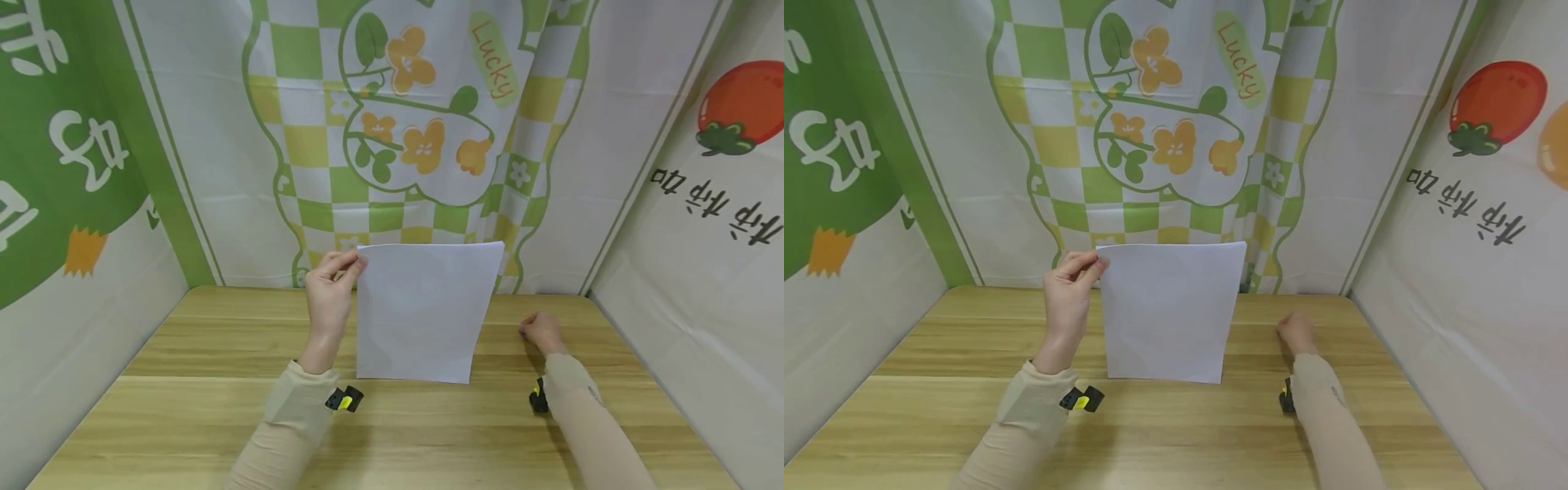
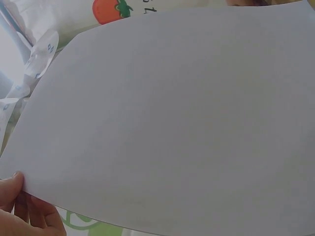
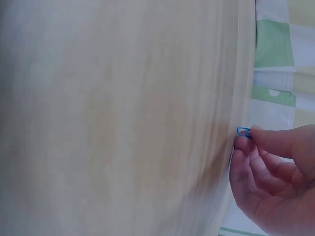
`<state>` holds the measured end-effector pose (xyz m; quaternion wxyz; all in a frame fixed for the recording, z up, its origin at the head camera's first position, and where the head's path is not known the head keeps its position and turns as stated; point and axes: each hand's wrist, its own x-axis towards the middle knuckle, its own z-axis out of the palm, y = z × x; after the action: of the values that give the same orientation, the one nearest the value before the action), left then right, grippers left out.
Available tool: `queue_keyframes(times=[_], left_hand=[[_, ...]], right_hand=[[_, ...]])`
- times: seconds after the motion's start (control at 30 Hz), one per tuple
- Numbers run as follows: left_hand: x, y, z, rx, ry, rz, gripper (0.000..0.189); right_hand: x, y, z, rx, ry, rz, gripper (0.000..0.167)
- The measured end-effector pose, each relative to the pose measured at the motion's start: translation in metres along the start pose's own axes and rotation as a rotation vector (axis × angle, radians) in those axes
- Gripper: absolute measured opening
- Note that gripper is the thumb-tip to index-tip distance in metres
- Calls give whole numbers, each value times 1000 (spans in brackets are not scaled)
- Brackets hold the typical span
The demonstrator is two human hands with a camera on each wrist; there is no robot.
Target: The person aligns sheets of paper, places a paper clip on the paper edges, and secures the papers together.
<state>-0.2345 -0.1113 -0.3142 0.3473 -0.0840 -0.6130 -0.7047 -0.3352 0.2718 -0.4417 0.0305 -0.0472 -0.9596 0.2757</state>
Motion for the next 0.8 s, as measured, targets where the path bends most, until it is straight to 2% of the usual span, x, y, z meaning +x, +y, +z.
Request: queue_keyframes(times=[0.17,0.57,0.8], left_hand=[[-1,1,0,-5,-4,-10,17],[1,1,-1,-1,-6,-18,19],[-7,25,2,-8,-25,-51,18]], right_hand=[[0,6,-1,30,29,-1,17],[1,7,-5,37,25,-3,14],[-3,8,-6,67,19,3,14]])
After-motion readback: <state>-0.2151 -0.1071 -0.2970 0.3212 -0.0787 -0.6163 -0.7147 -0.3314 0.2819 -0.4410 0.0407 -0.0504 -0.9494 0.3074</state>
